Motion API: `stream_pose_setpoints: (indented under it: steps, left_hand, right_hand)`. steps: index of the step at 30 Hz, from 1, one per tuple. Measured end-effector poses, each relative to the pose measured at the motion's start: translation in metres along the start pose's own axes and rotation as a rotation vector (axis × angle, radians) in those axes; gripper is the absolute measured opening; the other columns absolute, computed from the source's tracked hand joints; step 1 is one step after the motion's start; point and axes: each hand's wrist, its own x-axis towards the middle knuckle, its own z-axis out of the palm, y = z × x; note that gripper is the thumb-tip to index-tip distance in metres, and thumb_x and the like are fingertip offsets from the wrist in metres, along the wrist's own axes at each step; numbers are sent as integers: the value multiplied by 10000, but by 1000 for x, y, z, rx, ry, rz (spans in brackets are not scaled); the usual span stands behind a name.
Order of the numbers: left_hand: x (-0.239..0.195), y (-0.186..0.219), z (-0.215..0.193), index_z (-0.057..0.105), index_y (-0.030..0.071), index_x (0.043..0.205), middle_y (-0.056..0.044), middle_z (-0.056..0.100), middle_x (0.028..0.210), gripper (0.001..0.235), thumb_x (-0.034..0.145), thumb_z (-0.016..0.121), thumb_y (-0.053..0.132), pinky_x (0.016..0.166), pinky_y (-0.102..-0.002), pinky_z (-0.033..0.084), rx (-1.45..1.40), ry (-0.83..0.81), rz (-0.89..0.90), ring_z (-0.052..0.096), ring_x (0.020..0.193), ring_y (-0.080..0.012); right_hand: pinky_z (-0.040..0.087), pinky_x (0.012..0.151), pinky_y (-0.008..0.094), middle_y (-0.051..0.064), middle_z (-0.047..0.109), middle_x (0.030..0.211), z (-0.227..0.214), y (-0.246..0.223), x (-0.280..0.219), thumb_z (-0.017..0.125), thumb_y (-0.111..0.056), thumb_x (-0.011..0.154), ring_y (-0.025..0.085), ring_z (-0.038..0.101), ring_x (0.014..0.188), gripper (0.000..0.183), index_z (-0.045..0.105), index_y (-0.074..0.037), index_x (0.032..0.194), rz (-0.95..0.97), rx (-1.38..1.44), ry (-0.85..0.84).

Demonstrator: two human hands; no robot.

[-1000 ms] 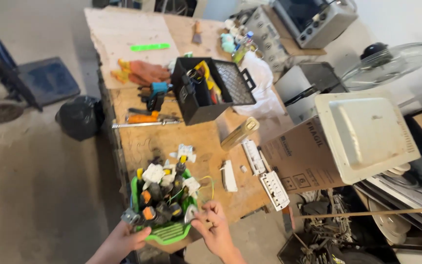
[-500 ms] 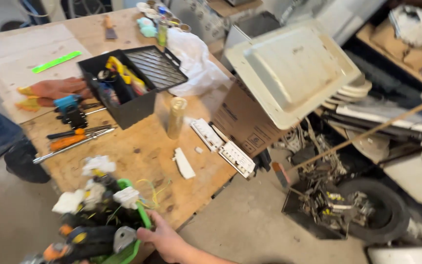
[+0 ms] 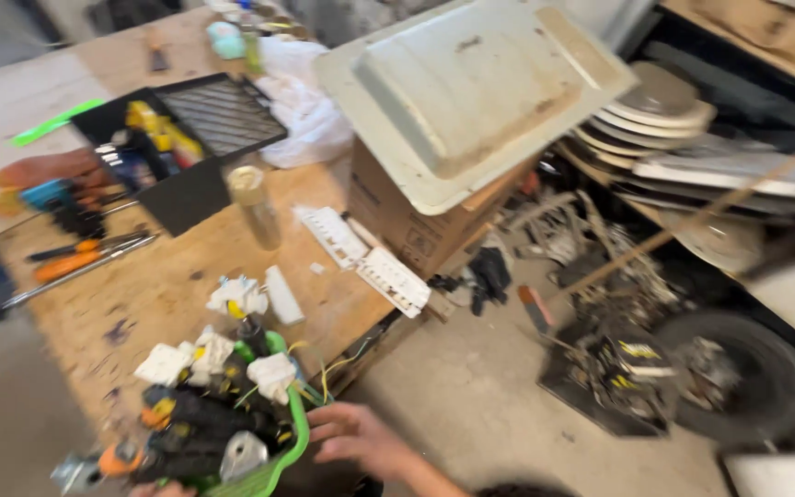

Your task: The recorder is organizing various electrical components, wires, and tools inside a black toolbox on a workbench.

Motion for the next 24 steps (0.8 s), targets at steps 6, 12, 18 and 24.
stream_pose_setpoints:
  steps: [6,12,18,24]
  left_hand:
    - [-39,67,96,498,67,1263,-164,603,972,372,910,598,4,692,-573,602,-693,368,80,685,779,-363]
    - [-54,184,108,515,75,1186,-115,657,988,369,849,455,-65,761,-478,589,-663,652,48,691,827,-254]
    - [-31,150,59,427,25,1215,-100,544,923,277,960,523,-27,809,-553,625,-676,580,113,614,783,-264]
    - [-6,134,43,489,101,1290,-94,590,1010,431,896,484,-72,792,-589,626,-644,535,-13,656,873,-299]
  right_hand:
    - [550,710,355,151,746,993,-137,69,117,659,-117,871,247,673,831,304,714,63,1110,-165,-339,328]
    - [573,868,357,123,749,1074,-134,59,234,779,-209,845,227,717,984,538,567,-5,1295,-182,-518,548]
    - [503,945,380,208,721,1092,-112,60,263,853,-349,816,315,643,1066,473,772,-8,1134,-198,-1201,839]
    - [497,740,372,159,706,931,-94,54,229,709,-207,937,228,613,811,278,712,36,1072,-339,-538,785]
